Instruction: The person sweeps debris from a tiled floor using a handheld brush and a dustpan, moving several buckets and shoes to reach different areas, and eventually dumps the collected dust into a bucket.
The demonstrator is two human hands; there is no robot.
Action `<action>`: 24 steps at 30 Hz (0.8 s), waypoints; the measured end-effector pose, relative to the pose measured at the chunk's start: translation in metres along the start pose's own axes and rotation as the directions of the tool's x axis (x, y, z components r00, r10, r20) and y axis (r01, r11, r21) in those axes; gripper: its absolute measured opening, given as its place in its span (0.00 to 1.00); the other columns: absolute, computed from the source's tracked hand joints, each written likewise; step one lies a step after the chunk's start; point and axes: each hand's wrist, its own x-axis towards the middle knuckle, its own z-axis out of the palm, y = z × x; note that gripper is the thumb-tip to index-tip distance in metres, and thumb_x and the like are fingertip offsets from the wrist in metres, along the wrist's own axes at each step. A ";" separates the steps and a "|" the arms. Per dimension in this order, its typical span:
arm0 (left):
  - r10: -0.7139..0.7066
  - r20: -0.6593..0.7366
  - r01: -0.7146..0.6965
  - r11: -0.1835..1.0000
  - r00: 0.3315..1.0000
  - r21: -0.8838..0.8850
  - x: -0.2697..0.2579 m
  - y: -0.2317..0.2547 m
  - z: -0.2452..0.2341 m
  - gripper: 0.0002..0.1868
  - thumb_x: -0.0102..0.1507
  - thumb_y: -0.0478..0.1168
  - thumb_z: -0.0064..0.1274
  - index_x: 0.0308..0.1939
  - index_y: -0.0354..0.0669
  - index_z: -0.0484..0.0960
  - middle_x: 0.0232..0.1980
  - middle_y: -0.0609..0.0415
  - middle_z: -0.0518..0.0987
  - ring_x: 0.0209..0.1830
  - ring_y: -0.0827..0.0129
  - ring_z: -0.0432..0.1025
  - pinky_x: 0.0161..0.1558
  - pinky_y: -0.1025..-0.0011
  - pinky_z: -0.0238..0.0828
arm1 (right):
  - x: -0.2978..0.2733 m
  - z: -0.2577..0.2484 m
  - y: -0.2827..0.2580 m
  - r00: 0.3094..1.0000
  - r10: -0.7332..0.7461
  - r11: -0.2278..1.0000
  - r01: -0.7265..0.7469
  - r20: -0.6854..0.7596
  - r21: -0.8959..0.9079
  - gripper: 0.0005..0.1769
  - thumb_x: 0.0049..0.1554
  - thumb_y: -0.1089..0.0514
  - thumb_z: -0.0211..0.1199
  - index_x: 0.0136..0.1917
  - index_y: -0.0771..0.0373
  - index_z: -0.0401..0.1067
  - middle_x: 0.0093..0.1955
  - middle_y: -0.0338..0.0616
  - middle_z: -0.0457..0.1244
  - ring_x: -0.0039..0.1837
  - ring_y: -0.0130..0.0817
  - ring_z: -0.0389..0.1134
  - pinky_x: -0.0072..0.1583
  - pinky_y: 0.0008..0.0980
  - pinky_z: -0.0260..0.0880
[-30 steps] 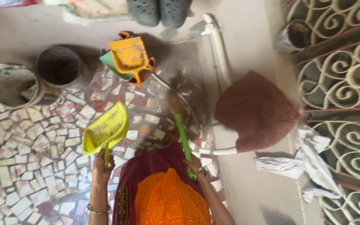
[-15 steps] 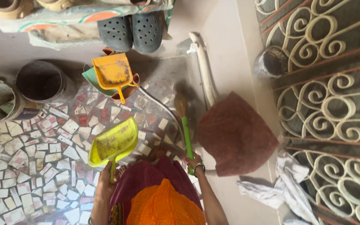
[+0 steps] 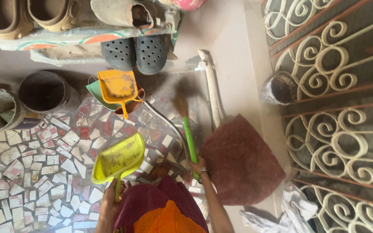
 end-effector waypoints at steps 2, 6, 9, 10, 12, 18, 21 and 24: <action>0.016 0.013 -0.017 0.998 1.000 0.060 0.000 0.001 0.001 0.22 0.73 0.51 0.39 0.42 0.33 0.73 0.20 0.58 0.65 0.12 0.75 0.57 0.11 0.78 0.51 | 0.037 0.022 -0.014 0.992 0.100 0.993 -0.095 -0.072 0.075 0.11 0.51 0.63 0.67 0.49 0.64 0.73 0.30 0.46 0.65 0.27 0.36 0.65 0.29 0.40 0.65; 0.047 0.049 -0.049 0.998 0.998 0.047 -0.005 -0.003 0.003 0.22 0.73 0.52 0.40 0.41 0.35 0.74 0.19 0.58 0.63 0.11 0.73 0.55 0.11 0.77 0.50 | 0.101 0.032 -0.053 0.987 0.144 0.979 -0.133 -0.064 0.155 0.09 0.51 0.63 0.68 0.45 0.66 0.73 0.30 0.47 0.65 0.28 0.39 0.66 0.30 0.42 0.66; 0.022 -0.087 -0.022 1.000 0.996 0.010 -0.005 0.001 0.010 0.19 0.74 0.50 0.39 0.43 0.34 0.72 0.24 0.56 0.70 0.16 0.75 0.59 0.13 0.77 0.50 | 0.113 0.014 -0.059 0.988 0.151 0.986 -0.148 -0.028 0.074 0.10 0.50 0.62 0.69 0.46 0.65 0.73 0.32 0.49 0.65 0.31 0.42 0.67 0.32 0.43 0.67; 0.019 -0.071 -0.017 0.999 0.997 0.029 -0.005 0.005 0.010 0.20 0.74 0.50 0.38 0.43 0.34 0.73 0.23 0.56 0.69 0.16 0.74 0.59 0.13 0.76 0.50 | 0.106 0.010 -0.058 0.989 0.142 0.989 -0.140 -0.030 0.045 0.11 0.50 0.62 0.70 0.46 0.65 0.73 0.33 0.50 0.66 0.32 0.43 0.67 0.33 0.43 0.67; 0.003 -0.040 -0.001 0.998 0.999 0.063 -0.005 0.006 0.013 0.23 0.73 0.52 0.37 0.43 0.33 0.74 0.22 0.56 0.66 0.15 0.74 0.57 0.13 0.76 0.51 | 0.085 -0.002 -0.051 0.992 0.123 0.992 -0.123 -0.038 -0.001 0.12 0.49 0.62 0.70 0.47 0.65 0.73 0.34 0.51 0.66 0.35 0.45 0.68 0.35 0.44 0.68; -0.021 0.006 0.021 1.000 1.000 0.019 0.007 0.007 0.029 0.24 0.73 0.55 0.38 0.41 0.35 0.74 0.20 0.57 0.63 0.13 0.73 0.54 0.12 0.75 0.49 | 0.109 -0.004 -0.054 0.985 0.162 0.986 -0.159 -0.061 0.056 0.16 0.47 0.61 0.72 0.48 0.64 0.74 0.39 0.55 0.67 0.41 0.50 0.69 0.41 0.46 0.71; -0.075 0.036 0.075 0.997 0.997 0.003 0.015 0.004 0.037 0.25 0.72 0.56 0.37 0.39 0.37 0.72 0.18 0.56 0.61 0.11 0.70 0.53 0.12 0.73 0.48 | 0.140 0.013 -0.086 0.994 0.106 0.993 -0.108 -0.035 -0.058 0.17 0.46 0.60 0.73 0.49 0.64 0.74 0.41 0.57 0.67 0.44 0.53 0.70 0.43 0.47 0.72; -0.082 0.106 0.091 0.992 0.991 -0.089 0.019 -0.001 0.044 0.25 0.72 0.56 0.38 0.40 0.35 0.72 0.19 0.57 0.62 0.12 0.72 0.54 0.12 0.75 0.50 | 0.160 0.036 -0.111 0.992 -0.129 0.828 0.110 0.003 -0.550 0.19 0.45 0.60 0.74 0.50 0.63 0.74 0.44 0.59 0.67 0.47 0.55 0.70 0.46 0.48 0.73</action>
